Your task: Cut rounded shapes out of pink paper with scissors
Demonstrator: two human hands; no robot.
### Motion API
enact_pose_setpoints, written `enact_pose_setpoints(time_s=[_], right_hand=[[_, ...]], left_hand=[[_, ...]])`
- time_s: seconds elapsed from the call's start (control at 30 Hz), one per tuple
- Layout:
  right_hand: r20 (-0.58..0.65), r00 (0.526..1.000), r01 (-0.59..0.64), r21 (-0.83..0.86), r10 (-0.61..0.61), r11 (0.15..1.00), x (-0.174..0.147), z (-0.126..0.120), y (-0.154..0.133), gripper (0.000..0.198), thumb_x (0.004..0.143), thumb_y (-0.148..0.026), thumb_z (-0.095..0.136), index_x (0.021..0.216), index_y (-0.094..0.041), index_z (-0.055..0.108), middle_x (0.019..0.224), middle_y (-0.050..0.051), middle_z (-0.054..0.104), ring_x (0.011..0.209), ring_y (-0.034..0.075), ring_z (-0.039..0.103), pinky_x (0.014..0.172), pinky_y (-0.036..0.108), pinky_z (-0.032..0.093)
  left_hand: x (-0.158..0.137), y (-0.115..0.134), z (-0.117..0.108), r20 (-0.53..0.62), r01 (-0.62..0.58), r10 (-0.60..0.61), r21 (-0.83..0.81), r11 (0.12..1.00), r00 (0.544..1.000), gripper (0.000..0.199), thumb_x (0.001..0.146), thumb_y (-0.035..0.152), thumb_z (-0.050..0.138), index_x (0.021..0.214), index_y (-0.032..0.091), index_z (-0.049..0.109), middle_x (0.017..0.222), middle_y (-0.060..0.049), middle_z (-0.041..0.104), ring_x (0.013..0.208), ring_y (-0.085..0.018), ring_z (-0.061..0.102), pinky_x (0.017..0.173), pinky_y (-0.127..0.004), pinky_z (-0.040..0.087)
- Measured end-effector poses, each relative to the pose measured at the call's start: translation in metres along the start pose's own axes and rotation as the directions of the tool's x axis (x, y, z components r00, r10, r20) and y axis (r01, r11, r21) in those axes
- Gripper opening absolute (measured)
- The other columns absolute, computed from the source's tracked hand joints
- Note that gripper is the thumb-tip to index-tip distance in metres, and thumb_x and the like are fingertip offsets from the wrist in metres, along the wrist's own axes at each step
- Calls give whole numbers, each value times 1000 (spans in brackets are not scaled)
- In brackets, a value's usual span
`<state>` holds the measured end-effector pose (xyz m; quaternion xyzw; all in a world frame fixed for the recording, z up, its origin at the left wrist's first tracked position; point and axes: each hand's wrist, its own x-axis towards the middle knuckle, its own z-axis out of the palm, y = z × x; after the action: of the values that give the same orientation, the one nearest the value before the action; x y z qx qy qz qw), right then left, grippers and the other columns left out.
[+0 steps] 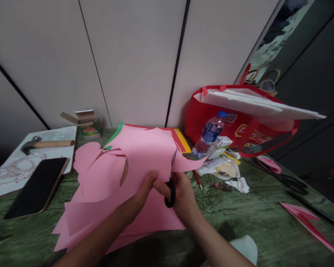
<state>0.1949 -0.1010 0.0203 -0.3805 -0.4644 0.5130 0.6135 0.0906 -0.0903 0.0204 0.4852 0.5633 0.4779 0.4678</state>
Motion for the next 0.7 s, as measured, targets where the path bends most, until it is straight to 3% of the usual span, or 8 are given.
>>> enact_pose_setpoints(time_s=[0.23,0.37,0.7], right_hand=[[-12,999,42,-2,-42,999,0,-2,3,39,60,-32,76,94,-17,66,79,8,72,77,27,66,62,33,53],[-8,999,53,-28,-53,998,0,0,1,38,61,-37,75,91,-17,67,79,8,72,78,28,66,62,33,52],[-28,998,48,-41,-50,998,1,-2,3,31,62,-35,73,86,-16,68,80,8,72,74,25,65,59,30,51]], left_hand=[[-2,5,1,23,78,-77,-14,997,997,27,69,37,57,47,24,49,61,-2,64,84,-24,63,81,-35,49],[-1,5,1,46,62,-62,5,998,997,31,69,36,56,43,24,44,63,-3,66,86,-24,63,80,-34,49],[3,-2,-3,49,72,-75,56,996,996,29,68,45,57,51,23,56,73,-4,70,86,-27,64,78,-34,48]])
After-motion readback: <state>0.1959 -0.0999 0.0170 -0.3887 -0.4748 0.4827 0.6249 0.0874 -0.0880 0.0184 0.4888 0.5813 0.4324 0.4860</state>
